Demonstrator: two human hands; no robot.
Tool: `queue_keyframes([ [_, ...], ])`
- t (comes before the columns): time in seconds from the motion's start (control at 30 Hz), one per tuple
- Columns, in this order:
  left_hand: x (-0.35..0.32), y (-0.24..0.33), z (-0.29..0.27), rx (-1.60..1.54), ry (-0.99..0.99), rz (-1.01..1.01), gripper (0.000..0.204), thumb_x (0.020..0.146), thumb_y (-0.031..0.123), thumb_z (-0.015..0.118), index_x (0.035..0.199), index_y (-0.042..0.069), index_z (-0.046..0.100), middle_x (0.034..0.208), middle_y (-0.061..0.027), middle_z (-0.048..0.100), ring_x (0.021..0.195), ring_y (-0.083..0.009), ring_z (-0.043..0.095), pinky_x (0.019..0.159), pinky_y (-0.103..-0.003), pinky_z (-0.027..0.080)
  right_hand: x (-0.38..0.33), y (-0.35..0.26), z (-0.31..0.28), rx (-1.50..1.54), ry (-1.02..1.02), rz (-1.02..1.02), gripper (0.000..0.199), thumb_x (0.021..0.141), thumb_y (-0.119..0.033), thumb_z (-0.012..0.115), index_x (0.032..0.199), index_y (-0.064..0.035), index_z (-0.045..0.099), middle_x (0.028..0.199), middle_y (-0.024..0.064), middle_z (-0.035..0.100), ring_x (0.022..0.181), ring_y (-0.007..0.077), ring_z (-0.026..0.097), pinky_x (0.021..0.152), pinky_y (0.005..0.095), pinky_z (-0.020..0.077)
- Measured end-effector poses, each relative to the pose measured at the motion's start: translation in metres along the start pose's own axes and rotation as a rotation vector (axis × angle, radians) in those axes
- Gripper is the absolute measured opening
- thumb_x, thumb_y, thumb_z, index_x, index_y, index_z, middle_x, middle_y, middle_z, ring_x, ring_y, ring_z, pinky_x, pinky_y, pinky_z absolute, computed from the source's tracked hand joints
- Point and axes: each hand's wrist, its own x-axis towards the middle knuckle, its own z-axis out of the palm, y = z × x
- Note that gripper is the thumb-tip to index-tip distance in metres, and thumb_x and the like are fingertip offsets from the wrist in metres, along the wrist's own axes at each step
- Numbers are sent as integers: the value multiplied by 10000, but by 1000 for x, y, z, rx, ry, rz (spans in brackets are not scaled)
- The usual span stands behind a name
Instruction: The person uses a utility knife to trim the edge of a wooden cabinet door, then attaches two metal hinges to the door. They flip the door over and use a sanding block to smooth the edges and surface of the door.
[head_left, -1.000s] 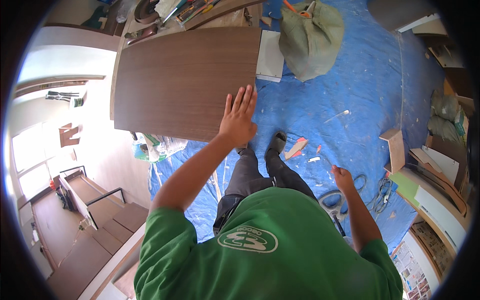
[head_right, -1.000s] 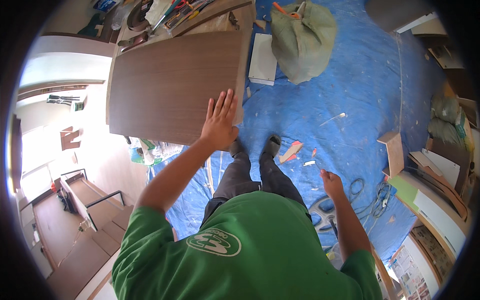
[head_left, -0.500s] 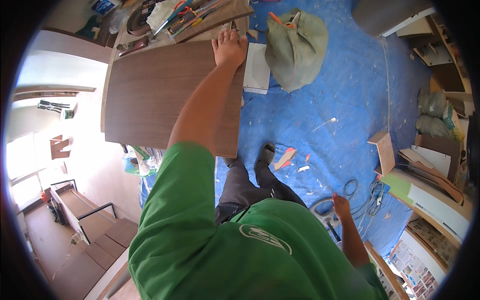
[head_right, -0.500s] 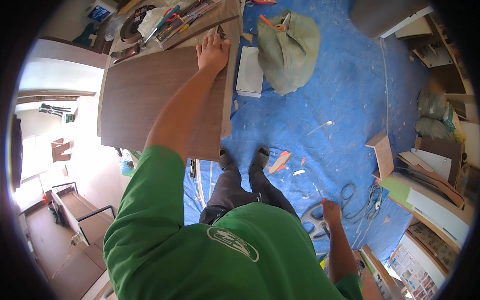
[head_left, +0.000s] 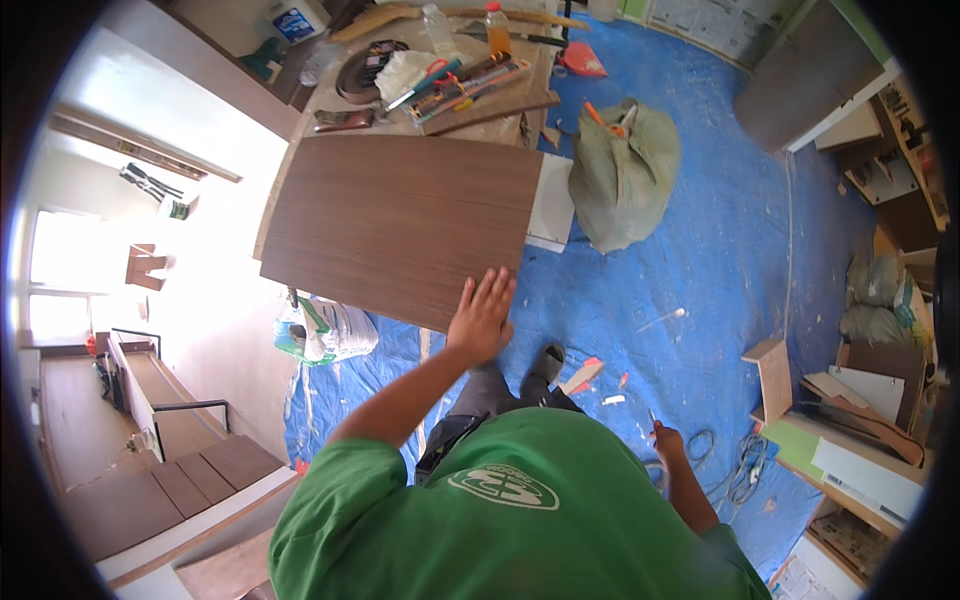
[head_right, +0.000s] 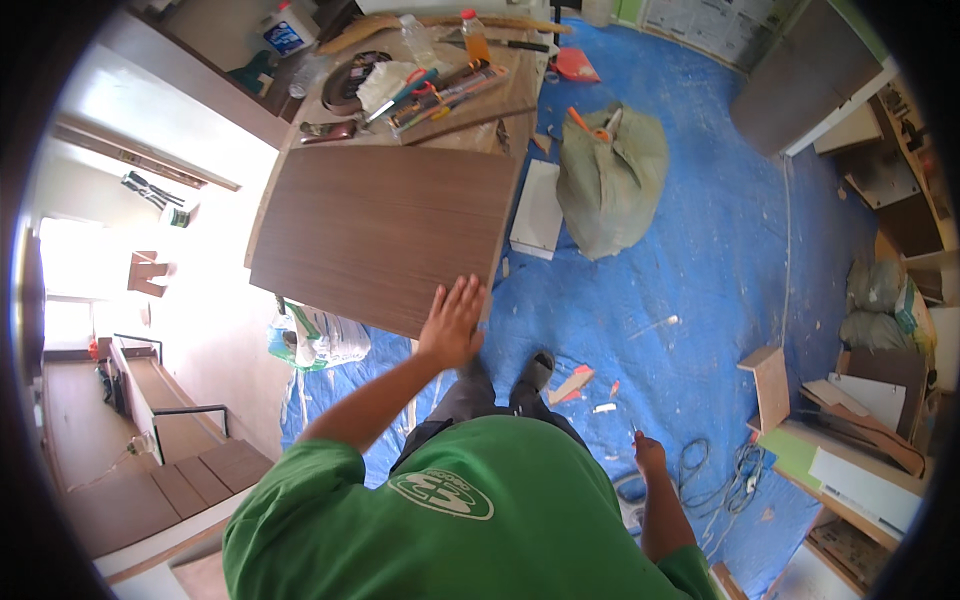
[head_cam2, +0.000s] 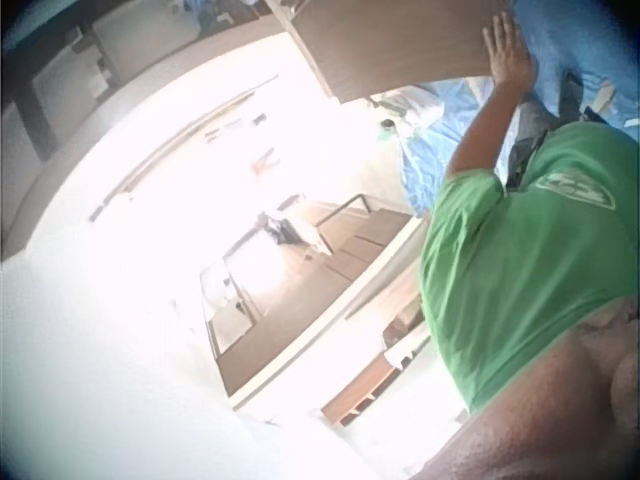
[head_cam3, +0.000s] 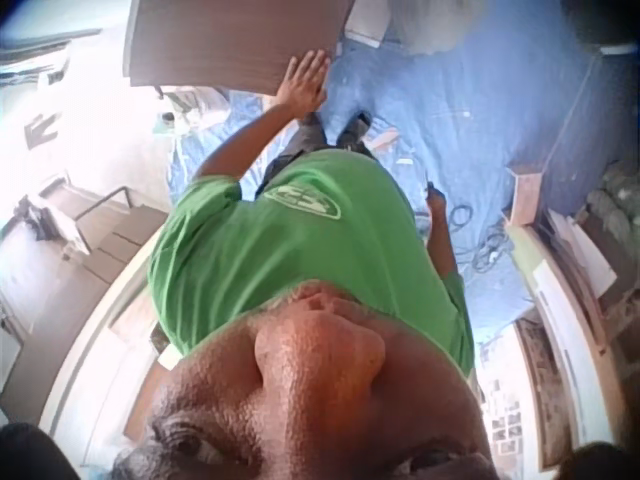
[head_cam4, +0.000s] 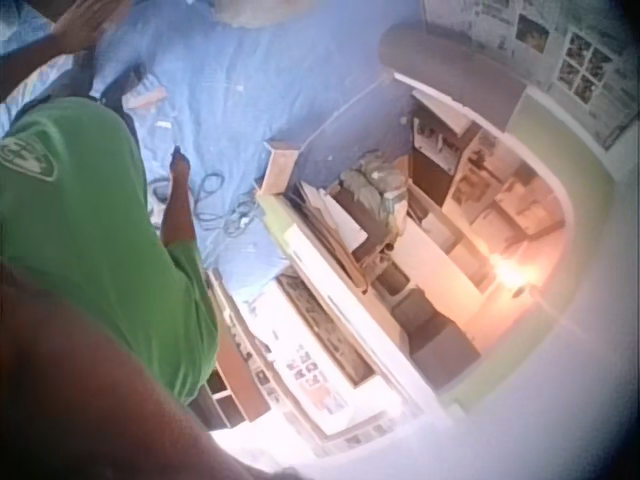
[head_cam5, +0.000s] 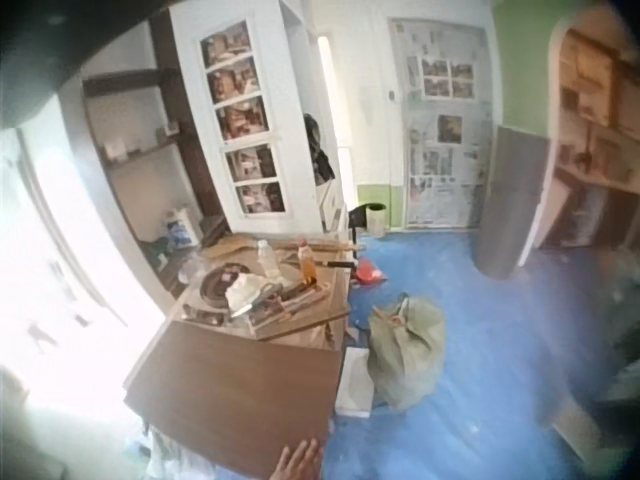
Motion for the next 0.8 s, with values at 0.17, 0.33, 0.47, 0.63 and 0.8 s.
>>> queue_keyframes([
  [0.17, -64, 26, 13, 82, -202, 185, 641, 998, 262, 479, 1587, 47, 343, 1691, -119, 264, 1578, -299, 195, 1282, -530, 128, 58, -30, -27, -94, -29, -127, 595, 1014, -576, 555, 902, -26, 753, 659, 77, 626, 564, 181, 548, 562, 360, 437],
  [0.33, -87, -19, 1, -110, -444, 480, 653, 1027, 348, 476, 1599, 69, 328, 1696, -89, 260, 1586, -270, 175, 1291, -511, 96, 50, -115, -32, -75, 30, -184, 588, 996, -589, 580, 896, -34, 747, 657, 58, 615, 577, 169, 550, 568, 352, 437],
  [0.47, -43, -17, -26, -27, -151, 285, 702, 1029, 398, 463, 1622, 75, 270, 1720, -89, 188, 1600, -274, 106, 1293, -512, 62, 47, -134, -28, -50, 77, -201, 591, 988, -590, 586, 900, -29, 751, 676, 83, 642, 649, 201, 600, 643, 377, 479],
  [0.63, -15, -20, -6, -69, -101, 128, 792, 982, 435, 493, 1632, 65, 229, 1728, -115, 144, 1604, -298, 66, 1287, -534, 36, 0, -145, -3, -60, 71, -107, 597, 993, -589, 575, 907, -26, 753, 692, 108, 668, 665, 234, 630, 679, 396, 495],
  [0.8, 6, -20, -9, -44, -139, 169, 796, 984, 432, 471, 1637, 60, 209, 1733, -127, 108, 1604, -322, 46, 1284, -546, 32, -51, -114, 16, -104, 65, 41, 626, 1033, -585, 496, 909, -28, 753, 684, 106, 662, 626, 242, 611, 670, 405, 488],
])
